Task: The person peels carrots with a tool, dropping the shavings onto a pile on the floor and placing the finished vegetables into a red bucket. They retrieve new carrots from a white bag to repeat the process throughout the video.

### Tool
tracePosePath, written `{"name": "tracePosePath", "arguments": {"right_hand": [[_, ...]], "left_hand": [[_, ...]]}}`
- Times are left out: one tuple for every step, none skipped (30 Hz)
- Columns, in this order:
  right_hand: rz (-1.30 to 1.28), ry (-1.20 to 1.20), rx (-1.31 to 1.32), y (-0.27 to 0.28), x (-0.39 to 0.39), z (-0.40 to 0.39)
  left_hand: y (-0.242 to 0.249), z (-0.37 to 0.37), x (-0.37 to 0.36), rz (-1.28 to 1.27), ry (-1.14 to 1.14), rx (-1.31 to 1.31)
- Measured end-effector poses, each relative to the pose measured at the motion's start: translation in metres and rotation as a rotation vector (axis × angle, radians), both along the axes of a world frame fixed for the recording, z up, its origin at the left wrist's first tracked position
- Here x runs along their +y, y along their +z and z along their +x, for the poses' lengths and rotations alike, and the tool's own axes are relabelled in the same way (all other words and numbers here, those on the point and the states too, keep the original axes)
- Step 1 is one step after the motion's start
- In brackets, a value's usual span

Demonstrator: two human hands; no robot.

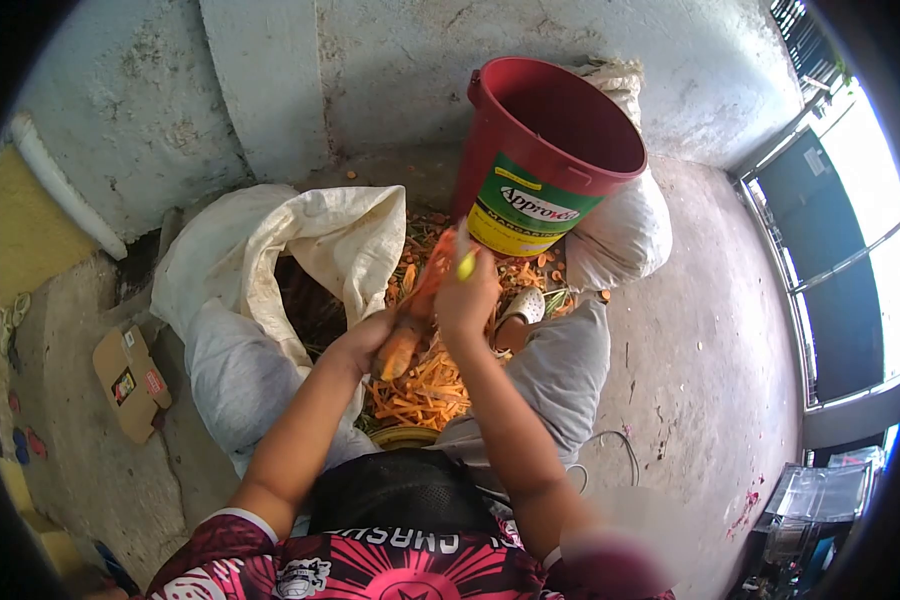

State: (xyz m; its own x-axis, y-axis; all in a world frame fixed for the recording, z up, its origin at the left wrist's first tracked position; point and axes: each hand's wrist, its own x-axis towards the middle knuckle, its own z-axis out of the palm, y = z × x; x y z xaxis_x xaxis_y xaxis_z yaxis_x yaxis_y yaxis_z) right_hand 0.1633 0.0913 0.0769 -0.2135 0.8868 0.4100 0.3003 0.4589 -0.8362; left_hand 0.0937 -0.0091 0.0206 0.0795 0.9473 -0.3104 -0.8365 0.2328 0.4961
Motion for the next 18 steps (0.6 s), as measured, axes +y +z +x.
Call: {"name": "tracePosePath", "arguments": {"right_hand": [[-0.035,-0.042,-0.083,0.003,0.015,0.001],[-0.07,-0.084,-0.167,0.006,0.03,0.002],[-0.003,-0.121,-0.194,0.004,0.043,0.0],[0.064,-0.159,-0.219,-0.002,0.055,-0.003],[0.132,-0.195,-0.246,-0.006,0.069,-0.005],[0.083,-0.234,-0.253,-0.007,0.085,-0.005],[0.032,-0.272,-0.26,-0.008,0.102,-0.003],[-0.021,-0.31,-0.264,-0.01,0.116,-0.001],[-0.004,-0.285,-0.224,-0.014,0.128,0.001],[0.015,-0.26,-0.186,-0.015,0.139,0.003],[0.034,-0.238,-0.152,-0.019,0.145,0.005],[0.0,-0.193,-0.095,-0.015,0.141,0.005],[-0.034,-0.148,-0.04,-0.011,0.135,0.004],[-0.069,-0.102,0.019,-0.008,0.127,0.002],[-0.108,-0.041,0.065,-0.01,0.12,0.0],[-0.148,0.021,0.113,-0.013,0.111,-0.001],[-0.188,0.081,0.16,-0.016,0.099,-0.001],[-0.156,0.116,0.1,-0.001,0.069,-0.002]], "left_hand": [[-0.001,0.005,0.0,-0.065,0.0,0.079],[0.001,0.008,0.0,-0.109,0.001,0.142],[0.005,0.011,-0.001,-0.152,0.0,0.207],[0.01,0.013,0.0,-0.193,-0.002,0.272],[0.014,0.017,-0.001,-0.205,0.003,0.232],[0.015,0.019,-0.002,-0.153,-0.044,0.301],[0.015,0.022,-0.004,-0.103,-0.09,0.37],[0.016,0.023,-0.007,-0.054,-0.136,0.442],[0.018,0.022,-0.009,-0.073,-0.11,0.5],[0.018,0.017,-0.01,-0.096,-0.107,0.462],[0.018,0.011,-0.01,-0.119,-0.106,0.421],[0.018,0.008,-0.009,-0.141,-0.107,0.376],[0.017,0.007,-0.007,-0.163,-0.045,0.318],[0.018,0.005,-0.004,-0.185,0.019,0.263],[0.018,0.002,-0.002,-0.209,0.085,0.211],[0.017,-0.001,-0.001,-0.233,0.152,0.159],[0.01,-0.002,0.002,-0.25,0.221,0.132],[0.003,-0.006,0.003,-0.195,0.208,0.045]]}}
